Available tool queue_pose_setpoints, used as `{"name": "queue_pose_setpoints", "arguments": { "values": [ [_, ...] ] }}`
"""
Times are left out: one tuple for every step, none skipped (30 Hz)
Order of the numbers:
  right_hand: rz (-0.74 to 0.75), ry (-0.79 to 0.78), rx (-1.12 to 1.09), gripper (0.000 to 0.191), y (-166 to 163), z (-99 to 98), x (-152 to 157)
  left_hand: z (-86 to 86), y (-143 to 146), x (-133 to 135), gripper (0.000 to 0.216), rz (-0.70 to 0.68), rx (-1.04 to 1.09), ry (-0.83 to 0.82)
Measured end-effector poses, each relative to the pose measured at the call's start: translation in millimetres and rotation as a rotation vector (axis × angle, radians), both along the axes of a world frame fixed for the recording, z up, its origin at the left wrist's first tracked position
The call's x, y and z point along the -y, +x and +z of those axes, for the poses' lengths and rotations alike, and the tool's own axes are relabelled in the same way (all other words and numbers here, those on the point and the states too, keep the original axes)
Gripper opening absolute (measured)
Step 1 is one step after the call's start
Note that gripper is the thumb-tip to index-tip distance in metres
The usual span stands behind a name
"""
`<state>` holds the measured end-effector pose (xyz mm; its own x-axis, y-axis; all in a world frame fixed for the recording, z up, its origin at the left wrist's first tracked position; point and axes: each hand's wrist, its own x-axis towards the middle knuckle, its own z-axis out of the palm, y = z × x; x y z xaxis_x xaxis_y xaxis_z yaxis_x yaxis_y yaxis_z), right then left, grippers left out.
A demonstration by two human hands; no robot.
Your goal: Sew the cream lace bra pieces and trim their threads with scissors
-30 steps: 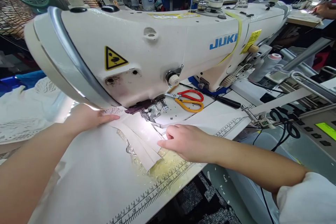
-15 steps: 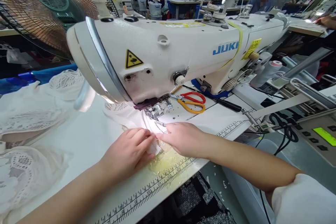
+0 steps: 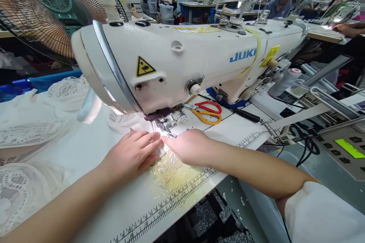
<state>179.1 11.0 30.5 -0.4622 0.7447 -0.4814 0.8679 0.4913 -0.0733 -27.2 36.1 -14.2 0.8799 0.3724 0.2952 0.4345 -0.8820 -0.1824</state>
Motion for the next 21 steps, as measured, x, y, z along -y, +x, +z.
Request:
{"name": "queue_pose_setpoints", "arguments": {
  "values": [
    [-0.005,-0.011,0.01,0.068,-2.3,1.8,-0.6,1.3,-0.6,-2.3,0.034,-0.001,-0.007,0.008],
    [-0.011,-0.023,0.019,0.068,-4.7,3.8,-1.1,2.2,-1.4,-4.7,0.036,0.007,-0.013,0.007],
    [-0.02,-0.038,0.03,0.068,-7.0,5.9,-1.5,2.8,-2.5,-7.2,0.038,0.016,-0.021,-0.002],
    [-0.028,-0.053,0.043,0.07,-9.2,8.0,-1.9,3.1,-3.7,-9.8,0.04,0.023,-0.026,-0.012],
    [-0.033,-0.062,0.052,0.071,-11.3,9.9,-2.2,3.3,-4.9,-12.4,0.041,0.027,-0.026,-0.021],
    [-0.037,-0.068,0.058,0.074,-13.2,11.6,-2.4,3.4,-6.0,-14.9,0.042,0.033,-0.028,-0.029],
    [-0.04,-0.075,0.064,0.076,-14.8,12.9,-2.5,3.5,-6.9,-17.3,0.043,0.039,-0.028,-0.035],
    [-0.044,-0.081,0.07,0.079,-16.0,13.7,-2.3,3.7,-7.6,-19.5,0.044,0.043,-0.029,-0.039],
    [-0.048,-0.083,0.071,0.081,-16.8,14.0,-1.9,4.0,-8.1,-21.5,0.045,0.044,-0.031,-0.04],
    [-0.051,-0.082,0.07,0.081,-17.0,13.6,-1.2,4.2,-8.5,-23.3,0.047,0.046,-0.035,-0.037],
    [-0.052,-0.073,0.062,0.081,-16.7,12.4,-0.1,4.4,-8.8,-24.9,0.048,0.048,-0.04,-0.032],
    [-0.053,-0.062,0.053,0.079,-15.7,10.3,1.3,4.5,-9.0,-26.3,0.049,0.049,-0.046,-0.023],
    [-0.055,-0.043,0.035,0.075,-14.0,7.3,3.0,4.3,-9.3,-27.6,0.05,0.049,-0.05,-0.009],
    [-0.057,-0.019,0.009,0.07,-11.7,3.2,5.1,3.8,-9.5,-28.8,0.05,0.052,-0.053,0.01],
    [-0.055,0.011,-0.025,0.064,-8.8,-1.7,7.5,3.1,-9.8,-30.2,0.05,0.057,-0.056,0.029],
    [-0.051,0.051,-0.065,0.057,-5.6,-7.5,10.1,2.0,-9.9,-31.6,0.051,0.064,-0.059,0.045],
    [-0.045,0.098,-0.109,0.051,-2.3,-13.8,12.7,0.7,-10.0,-33.0,0.051,0.07,-0.063,0.061],
    [-0.034,0.15,-0.152,0.046,1.0,-20.3,15.4,-0.7,-9.9,-34.3,0.052,0.076,-0.064,0.075],
    [-0.02,0.2,-0.188,0.044,4.0,-26.6,17.9,-2.1,-9.6,-35.2,0.052,0.081,-0.066,0.088],
    [-0.008,0.244,-0.212,0.042,6.6,-32.4,20.1,-3.2,-9.2,-35.3,0.052,0.084,-0.066,0.099],
    [-0.001,0.28,-0.23,0.042,8.6,-37.2,21.9,-4.0,-8.7,-34.2,0.053,0.092,-0.065,0.107]
  ]
}}
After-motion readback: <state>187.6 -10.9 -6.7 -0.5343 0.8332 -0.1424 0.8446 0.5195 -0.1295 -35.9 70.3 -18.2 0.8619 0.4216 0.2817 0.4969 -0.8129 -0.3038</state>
